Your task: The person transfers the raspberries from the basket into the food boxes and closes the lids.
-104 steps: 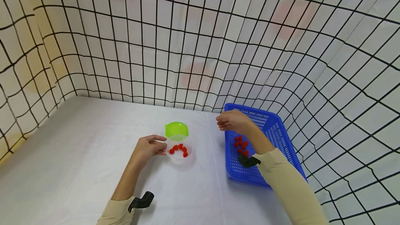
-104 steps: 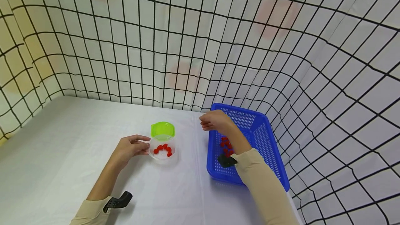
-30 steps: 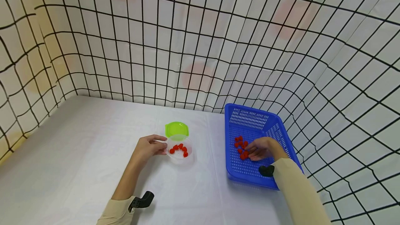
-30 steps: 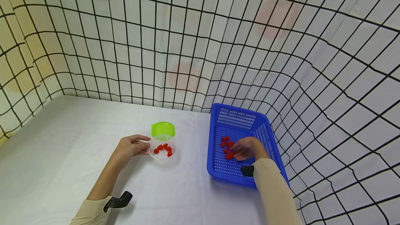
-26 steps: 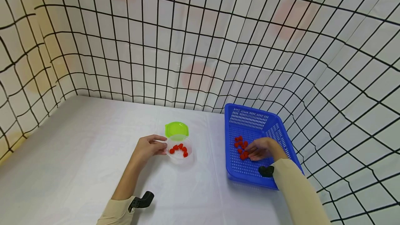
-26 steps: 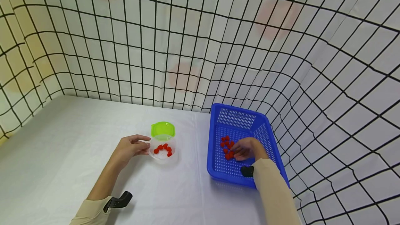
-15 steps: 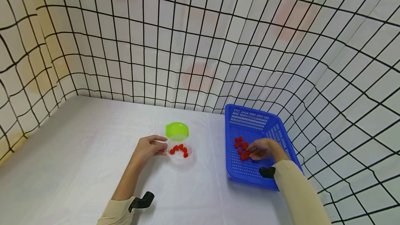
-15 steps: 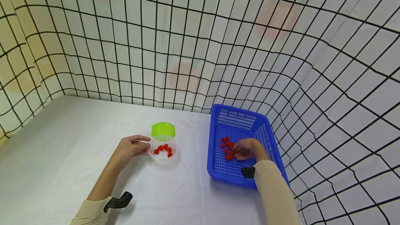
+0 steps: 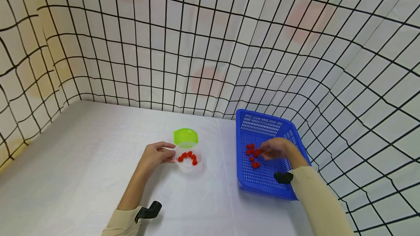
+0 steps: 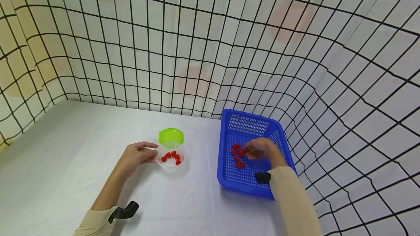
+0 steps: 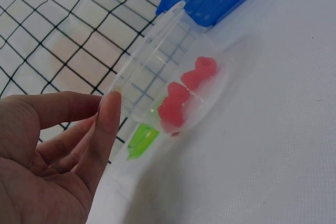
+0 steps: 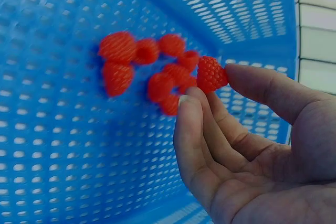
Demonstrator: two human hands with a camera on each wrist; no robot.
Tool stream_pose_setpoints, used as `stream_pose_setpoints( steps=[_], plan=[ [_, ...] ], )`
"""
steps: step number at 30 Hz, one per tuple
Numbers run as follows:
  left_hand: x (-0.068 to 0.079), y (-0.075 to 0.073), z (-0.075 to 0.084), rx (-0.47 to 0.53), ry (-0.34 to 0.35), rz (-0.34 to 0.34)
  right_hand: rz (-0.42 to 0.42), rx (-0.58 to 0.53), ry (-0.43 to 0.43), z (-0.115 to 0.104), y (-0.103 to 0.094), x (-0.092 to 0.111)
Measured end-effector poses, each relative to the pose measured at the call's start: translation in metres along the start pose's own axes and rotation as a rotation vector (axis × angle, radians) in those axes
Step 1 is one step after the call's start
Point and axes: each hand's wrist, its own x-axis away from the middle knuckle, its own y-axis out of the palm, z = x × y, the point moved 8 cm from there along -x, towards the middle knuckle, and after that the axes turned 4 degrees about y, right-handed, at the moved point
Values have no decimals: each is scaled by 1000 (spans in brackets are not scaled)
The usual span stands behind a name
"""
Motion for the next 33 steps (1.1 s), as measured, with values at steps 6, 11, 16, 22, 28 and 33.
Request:
stream_pose_setpoints(
  steps=[6,11,16,22,28,33],
  plan=[
    [1,-1,0,2,-5,3,-12,24,-61,-27,5,9],
    [1,-1,0,4,-5,3,-9,18,-98,-46,12,15],
    [0,0,0,6,-4,2,29,25,-155,-66,19,21],
    [-2,0,0,12,-7,3,51,25,-200,-90,32,26],
    [0,-1,0,-4,-5,5,58,60,-223,-110,54,30],
    [0,-1,0,-2,-5,4,25,66,-236,-123,77,32]
  ],
)
